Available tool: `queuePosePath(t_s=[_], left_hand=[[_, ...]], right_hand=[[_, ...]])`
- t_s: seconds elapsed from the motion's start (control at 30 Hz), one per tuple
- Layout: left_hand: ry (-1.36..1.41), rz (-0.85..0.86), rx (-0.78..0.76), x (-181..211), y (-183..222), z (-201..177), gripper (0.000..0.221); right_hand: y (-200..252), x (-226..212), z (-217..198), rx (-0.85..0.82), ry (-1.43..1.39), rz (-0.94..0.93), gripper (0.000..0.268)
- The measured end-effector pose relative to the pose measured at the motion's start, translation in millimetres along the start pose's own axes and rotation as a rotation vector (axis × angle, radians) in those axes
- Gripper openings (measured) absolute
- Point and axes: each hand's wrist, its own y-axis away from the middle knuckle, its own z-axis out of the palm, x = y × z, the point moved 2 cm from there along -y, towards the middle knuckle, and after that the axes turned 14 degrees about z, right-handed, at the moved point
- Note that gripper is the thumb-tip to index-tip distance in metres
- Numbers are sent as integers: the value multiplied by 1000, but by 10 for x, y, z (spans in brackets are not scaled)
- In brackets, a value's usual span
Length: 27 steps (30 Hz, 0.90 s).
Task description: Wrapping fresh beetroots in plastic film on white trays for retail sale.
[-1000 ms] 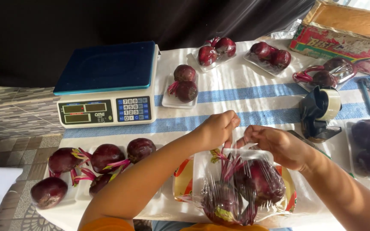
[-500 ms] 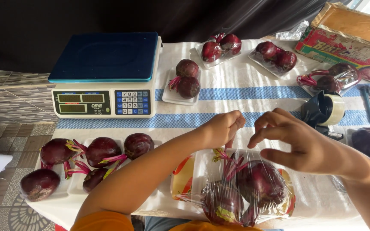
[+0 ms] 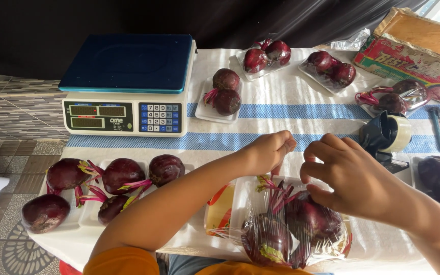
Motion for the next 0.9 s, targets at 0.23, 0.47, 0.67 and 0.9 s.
queuePosePath(t_s=[0.23,0.47,0.67,0.9], left_hand=[[11,9,5,-62,-34,13,30],[18,75,11,-114,-29,14,29],[-46,174,15,-214,-106,36,30],[10,192,25,-310,-143,62,28]], right_hand=[[-3,68,34,-9,-176,38,16],[144,477,272,2,-1496,464,26],[173,364,151,-108,-2038,752,31],[344,541,298,-400,-1693,1077,51]])
